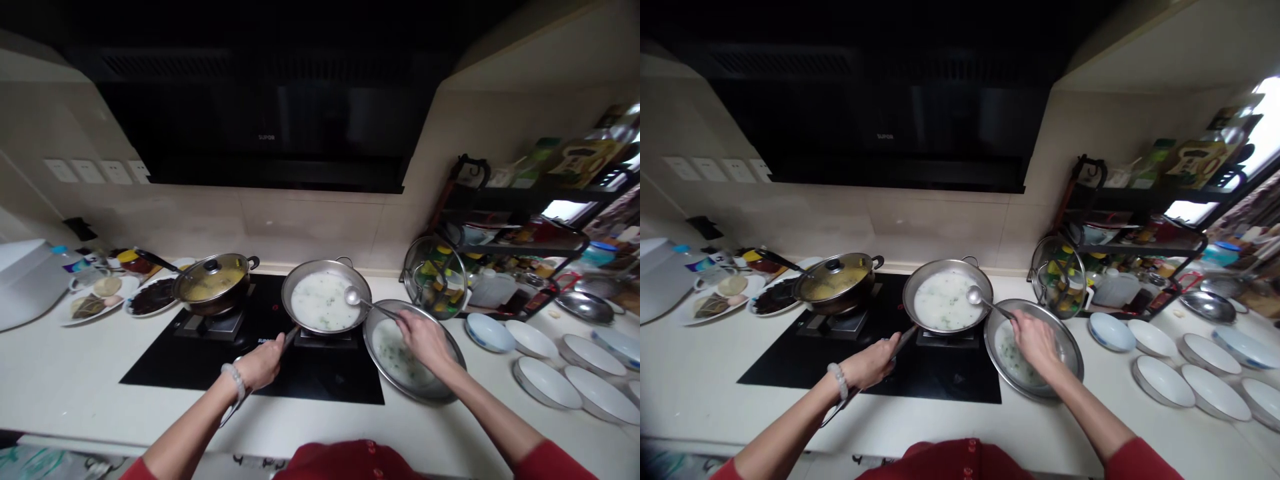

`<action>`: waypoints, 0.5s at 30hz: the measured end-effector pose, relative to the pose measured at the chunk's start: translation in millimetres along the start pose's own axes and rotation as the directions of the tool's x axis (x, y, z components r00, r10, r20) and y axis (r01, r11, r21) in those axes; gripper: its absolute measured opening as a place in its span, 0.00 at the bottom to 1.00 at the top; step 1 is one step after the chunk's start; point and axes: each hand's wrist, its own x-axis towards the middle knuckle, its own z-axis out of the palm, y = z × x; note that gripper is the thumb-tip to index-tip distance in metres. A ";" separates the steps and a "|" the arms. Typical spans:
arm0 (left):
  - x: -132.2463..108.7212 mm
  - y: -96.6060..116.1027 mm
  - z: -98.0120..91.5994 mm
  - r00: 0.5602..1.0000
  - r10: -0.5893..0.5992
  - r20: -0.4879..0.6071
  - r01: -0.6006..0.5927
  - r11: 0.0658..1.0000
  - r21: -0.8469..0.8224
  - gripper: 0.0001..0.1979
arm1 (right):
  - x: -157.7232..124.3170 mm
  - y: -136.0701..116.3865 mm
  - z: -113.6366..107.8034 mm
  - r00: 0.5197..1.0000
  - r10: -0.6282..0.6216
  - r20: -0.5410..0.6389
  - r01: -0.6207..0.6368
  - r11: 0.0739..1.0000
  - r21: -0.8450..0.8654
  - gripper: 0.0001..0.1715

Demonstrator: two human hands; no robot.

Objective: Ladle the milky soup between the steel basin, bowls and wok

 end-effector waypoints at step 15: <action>-4.9 5.3 -4.7 1.000 0.003 -0.026 -0.004 0.999 -0.048 0.34 | 44.4 -19.2 14.4 0.987 0.052 0.154 -0.108 0.919 0.379 0.07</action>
